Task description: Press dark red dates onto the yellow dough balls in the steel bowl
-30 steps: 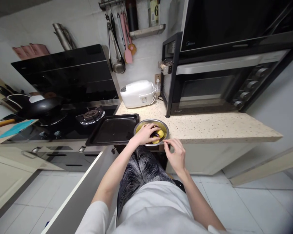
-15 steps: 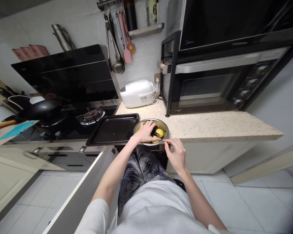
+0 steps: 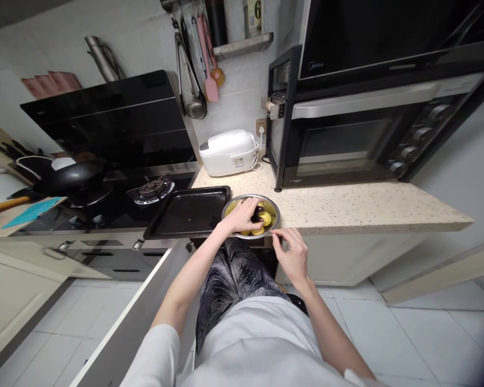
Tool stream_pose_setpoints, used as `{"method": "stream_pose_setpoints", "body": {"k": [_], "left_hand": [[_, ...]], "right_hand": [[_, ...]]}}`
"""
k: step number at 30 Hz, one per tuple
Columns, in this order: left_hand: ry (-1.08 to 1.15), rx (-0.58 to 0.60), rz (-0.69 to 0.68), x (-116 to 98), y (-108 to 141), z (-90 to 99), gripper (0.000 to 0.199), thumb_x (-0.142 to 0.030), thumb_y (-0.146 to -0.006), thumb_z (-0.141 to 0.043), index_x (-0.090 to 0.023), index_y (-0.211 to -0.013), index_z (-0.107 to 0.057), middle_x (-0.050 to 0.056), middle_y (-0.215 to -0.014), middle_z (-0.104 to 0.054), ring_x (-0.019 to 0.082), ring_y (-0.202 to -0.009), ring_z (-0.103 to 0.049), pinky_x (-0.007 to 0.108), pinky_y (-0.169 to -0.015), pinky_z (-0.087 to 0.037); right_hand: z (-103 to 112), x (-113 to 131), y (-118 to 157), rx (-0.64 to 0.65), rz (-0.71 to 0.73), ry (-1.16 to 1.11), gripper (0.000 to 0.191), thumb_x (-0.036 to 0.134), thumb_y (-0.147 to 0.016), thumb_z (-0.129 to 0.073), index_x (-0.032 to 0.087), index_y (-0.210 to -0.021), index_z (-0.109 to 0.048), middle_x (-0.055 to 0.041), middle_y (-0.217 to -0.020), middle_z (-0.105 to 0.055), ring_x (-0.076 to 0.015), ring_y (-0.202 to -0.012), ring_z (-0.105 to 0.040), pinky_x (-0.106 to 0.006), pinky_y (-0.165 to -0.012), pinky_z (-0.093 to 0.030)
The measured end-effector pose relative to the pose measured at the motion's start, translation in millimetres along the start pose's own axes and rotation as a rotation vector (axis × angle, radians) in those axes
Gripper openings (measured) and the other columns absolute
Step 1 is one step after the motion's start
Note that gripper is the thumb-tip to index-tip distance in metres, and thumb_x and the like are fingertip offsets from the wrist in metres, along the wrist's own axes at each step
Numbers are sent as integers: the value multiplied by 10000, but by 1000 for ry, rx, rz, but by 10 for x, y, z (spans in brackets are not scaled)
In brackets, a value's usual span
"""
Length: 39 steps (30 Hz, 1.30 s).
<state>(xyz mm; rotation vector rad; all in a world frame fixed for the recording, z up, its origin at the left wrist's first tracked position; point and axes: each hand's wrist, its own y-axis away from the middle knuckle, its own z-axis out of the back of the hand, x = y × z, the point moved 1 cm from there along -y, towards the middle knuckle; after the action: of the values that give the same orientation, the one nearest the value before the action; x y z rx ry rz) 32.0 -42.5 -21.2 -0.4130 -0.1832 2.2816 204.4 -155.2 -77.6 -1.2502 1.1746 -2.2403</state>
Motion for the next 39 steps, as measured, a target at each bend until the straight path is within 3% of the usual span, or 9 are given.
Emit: {"method": "stream_pose_setpoints", "body": {"k": [5,11,18,24,34,39], "left_hand": [[-108,32,22,1,-2,-9,316,-369,-877,-669,-176,-1111,-577,168,-1252,-642,355,-1218,-578,482,-1001,-453],[-141,32,4,-3,-10,-11,308,-398,-908,-641,-185,-1127,-602,140,-1212,-680,324,-1167,-613,436,-961,-476],[-76,-34,71,72,-74,7,272,-436,-959,-565,-187,-1042,-634,94,-988,-745,256,-884,-685,350,-801,-489],[-44,-22,-7,80,-80,22,217,-393,-923,-605,-206,-1027,-646,56,-934,-753,221,-825,-685,308,-769,-474],[-27,-99,91,40,-65,75,199,-403,-910,-629,-218,-965,-680,29,-839,-739,196,-752,-666,269,-673,-421],[127,-205,166,103,-75,69,166,-380,-905,-640,-217,-880,-660,0,-790,-707,151,-688,-611,249,-647,-396]], "right_hand": [[5,-7,4,-4,20,4,158,152,-988,-571,223,-935,-703,-36,-873,-742,-201,-837,-661,-349,-784,-524],[15,-12,4,-1,27,1,152,136,-983,-578,216,-939,-700,-30,-873,-736,-188,-839,-660,-328,-794,-520],[6,-16,16,11,10,-13,157,148,-989,-568,214,-940,-701,-35,-870,-734,-191,-840,-658,-330,-794,-523],[-17,-19,31,37,-12,-18,168,167,-995,-555,216,-941,-706,-39,-870,-735,-196,-844,-662,-333,-799,-528],[-27,-23,41,49,-27,-22,172,180,-998,-549,218,-941,-707,-44,-872,-735,-200,-847,-662,-338,-796,-533],[-41,-31,49,47,-15,-31,166,175,-997,-552,219,-944,-704,-41,-874,-735,-197,-846,-663,-337,-794,-539]]}}
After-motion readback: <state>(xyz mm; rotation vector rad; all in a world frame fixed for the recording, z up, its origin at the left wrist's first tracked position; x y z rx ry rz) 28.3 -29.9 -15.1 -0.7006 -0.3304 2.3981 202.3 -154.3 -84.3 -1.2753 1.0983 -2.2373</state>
